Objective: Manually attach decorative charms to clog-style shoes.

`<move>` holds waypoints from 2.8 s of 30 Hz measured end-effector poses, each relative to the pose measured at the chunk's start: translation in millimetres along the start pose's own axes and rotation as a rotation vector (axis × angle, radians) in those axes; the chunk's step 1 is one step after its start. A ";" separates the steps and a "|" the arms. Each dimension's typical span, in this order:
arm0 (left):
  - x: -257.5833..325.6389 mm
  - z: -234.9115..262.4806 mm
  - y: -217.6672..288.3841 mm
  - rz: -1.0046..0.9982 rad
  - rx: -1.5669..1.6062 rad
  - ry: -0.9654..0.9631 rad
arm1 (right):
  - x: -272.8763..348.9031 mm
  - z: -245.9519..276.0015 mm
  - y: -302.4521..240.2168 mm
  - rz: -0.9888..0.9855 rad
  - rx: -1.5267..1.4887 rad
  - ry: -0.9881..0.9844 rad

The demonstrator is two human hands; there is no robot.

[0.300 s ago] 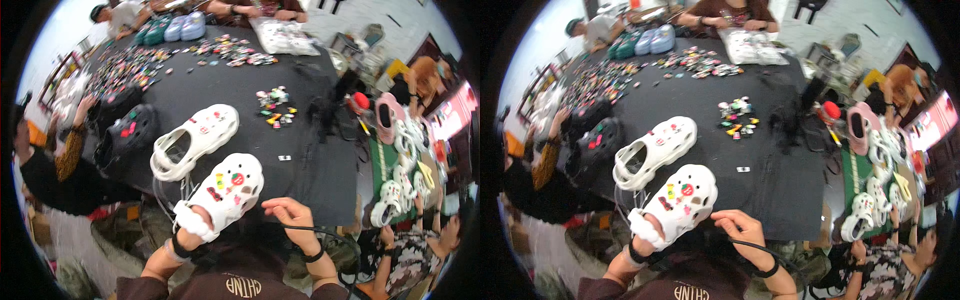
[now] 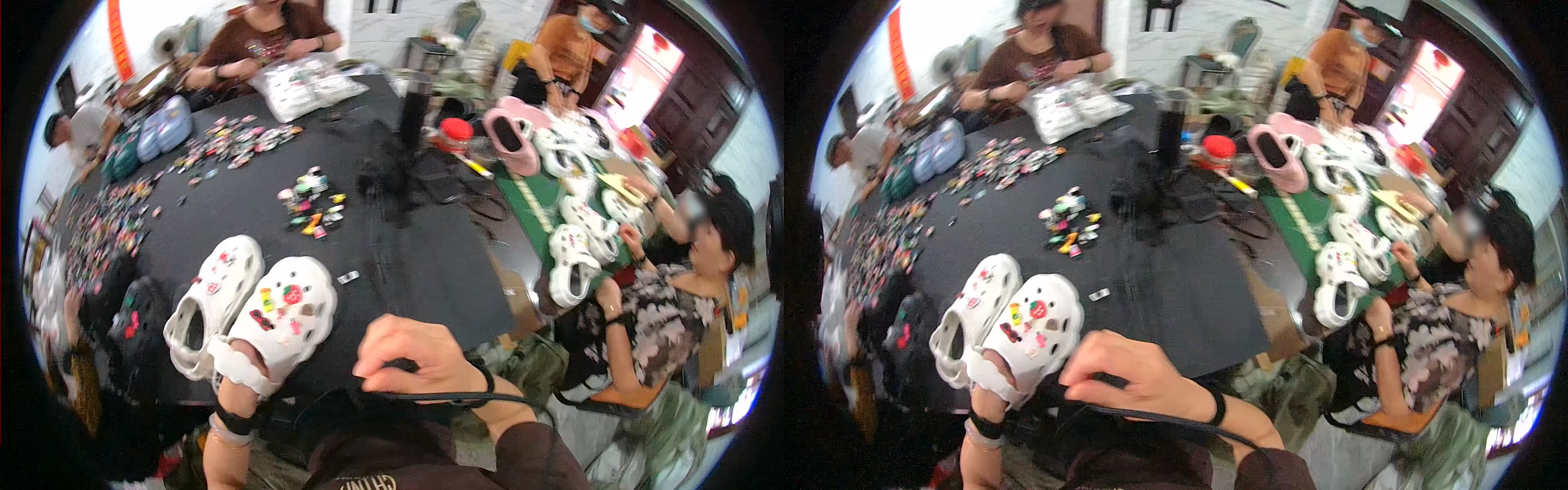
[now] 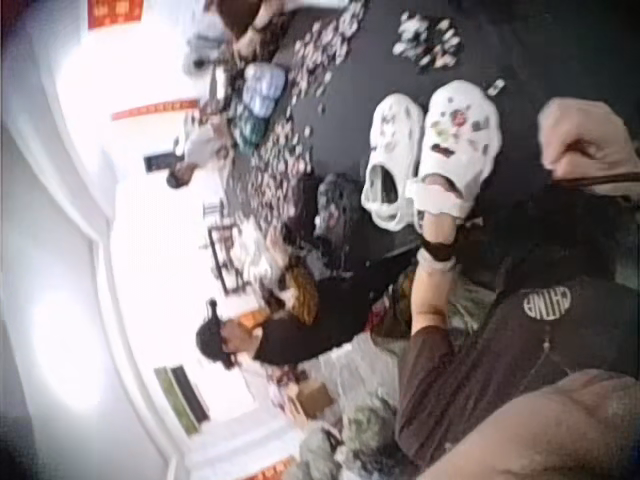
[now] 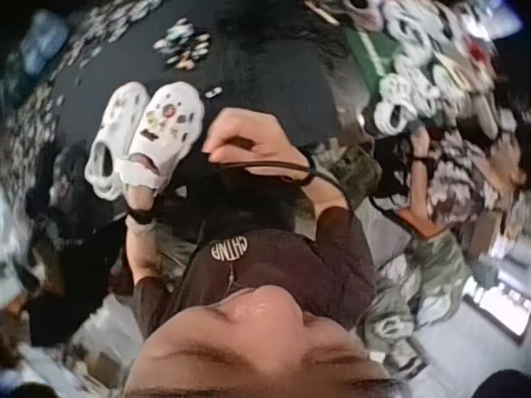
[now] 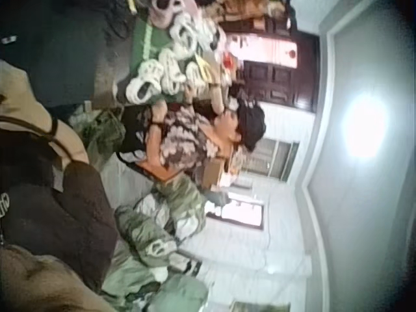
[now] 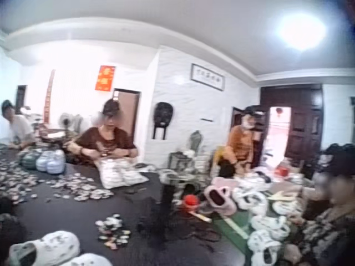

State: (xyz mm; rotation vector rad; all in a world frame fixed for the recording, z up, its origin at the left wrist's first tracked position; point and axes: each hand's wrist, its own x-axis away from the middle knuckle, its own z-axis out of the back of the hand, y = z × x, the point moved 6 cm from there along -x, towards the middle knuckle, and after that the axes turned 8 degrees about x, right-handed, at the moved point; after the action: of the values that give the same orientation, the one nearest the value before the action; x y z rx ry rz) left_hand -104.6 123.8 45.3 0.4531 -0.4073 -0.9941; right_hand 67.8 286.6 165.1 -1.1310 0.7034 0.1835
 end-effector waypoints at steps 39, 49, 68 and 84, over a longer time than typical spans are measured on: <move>90.6 11.1 -28.5 0.291 1.165 0.612 | 6.1 19.1 -87.4 0.651 -0.970 0.207; 83.6 10.3 -31.1 0.115 1.162 0.543 | 9.2 18.2 -92.0 0.747 -0.939 0.287; 107.9 15.8 -18.6 -0.144 1.087 0.501 | -4.6 27.1 -87.7 0.601 -0.748 -0.104; 67.7 64.7 -37.2 0.217 -0.043 0.884 | 115.4 59.2 110.5 -0.473 -0.439 0.730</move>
State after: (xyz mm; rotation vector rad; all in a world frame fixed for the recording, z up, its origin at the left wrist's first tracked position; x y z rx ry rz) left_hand -131.5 36.3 87.4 0.7389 0.3560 -0.5133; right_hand 129.5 362.6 25.7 -1.7807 1.0348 -0.5295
